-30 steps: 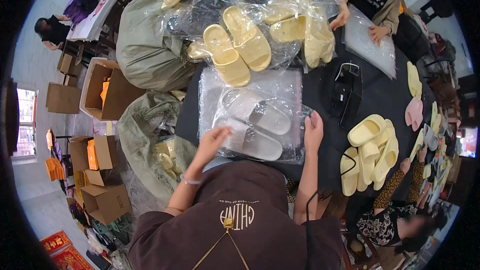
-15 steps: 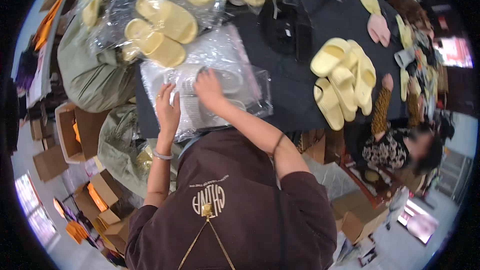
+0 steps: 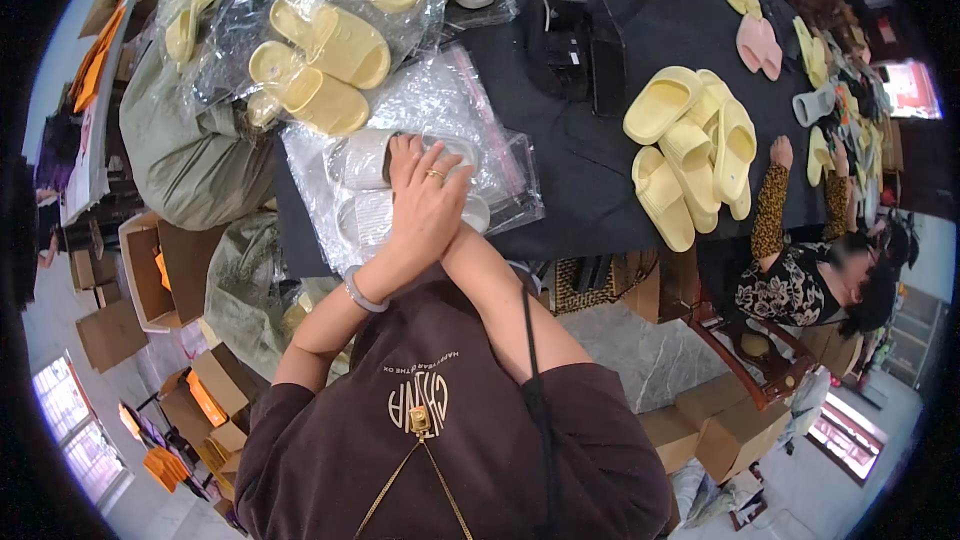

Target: The person repeatedly picks up pairs of slippers from large green sacks and places them into clear plastic packaging bags on a table. The slippers are yellow, white, and black. The person handles the items one at a time, arranging them inside the bags. Other people are visible in the background working at the same table.

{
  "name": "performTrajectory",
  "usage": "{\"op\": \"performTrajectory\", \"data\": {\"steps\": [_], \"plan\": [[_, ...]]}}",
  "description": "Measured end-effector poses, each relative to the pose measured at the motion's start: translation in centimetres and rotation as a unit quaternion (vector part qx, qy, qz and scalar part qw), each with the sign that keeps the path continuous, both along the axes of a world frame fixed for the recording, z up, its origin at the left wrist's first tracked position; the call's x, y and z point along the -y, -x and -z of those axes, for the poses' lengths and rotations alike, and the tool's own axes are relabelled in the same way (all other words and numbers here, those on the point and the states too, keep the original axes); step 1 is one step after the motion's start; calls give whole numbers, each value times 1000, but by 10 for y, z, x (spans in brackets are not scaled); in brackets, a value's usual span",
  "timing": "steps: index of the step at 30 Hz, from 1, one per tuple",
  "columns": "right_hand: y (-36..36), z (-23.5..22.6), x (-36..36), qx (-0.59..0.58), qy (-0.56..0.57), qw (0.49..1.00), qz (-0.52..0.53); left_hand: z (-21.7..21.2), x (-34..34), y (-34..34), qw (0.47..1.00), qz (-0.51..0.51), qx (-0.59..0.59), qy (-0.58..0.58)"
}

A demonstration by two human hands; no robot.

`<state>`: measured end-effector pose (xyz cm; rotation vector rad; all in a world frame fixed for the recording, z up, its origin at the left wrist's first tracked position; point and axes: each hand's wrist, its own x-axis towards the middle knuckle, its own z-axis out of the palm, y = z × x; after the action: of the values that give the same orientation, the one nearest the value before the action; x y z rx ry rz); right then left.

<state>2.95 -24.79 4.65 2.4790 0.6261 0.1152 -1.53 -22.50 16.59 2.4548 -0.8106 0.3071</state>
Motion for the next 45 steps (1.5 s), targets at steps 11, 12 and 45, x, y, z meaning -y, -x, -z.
{"op": "performTrajectory", "data": {"steps": [11,12,45], "plan": [[-12,26,-16,-93,-92,990,58,-75,55,53,991,115,12,73],[-13,30,-15,-88,-95,990,61,-86,62,56,987,131,19,85],[-13,34,1,-2,-403,911,92,76,-15,-37,933,-115,18,-341]]}}
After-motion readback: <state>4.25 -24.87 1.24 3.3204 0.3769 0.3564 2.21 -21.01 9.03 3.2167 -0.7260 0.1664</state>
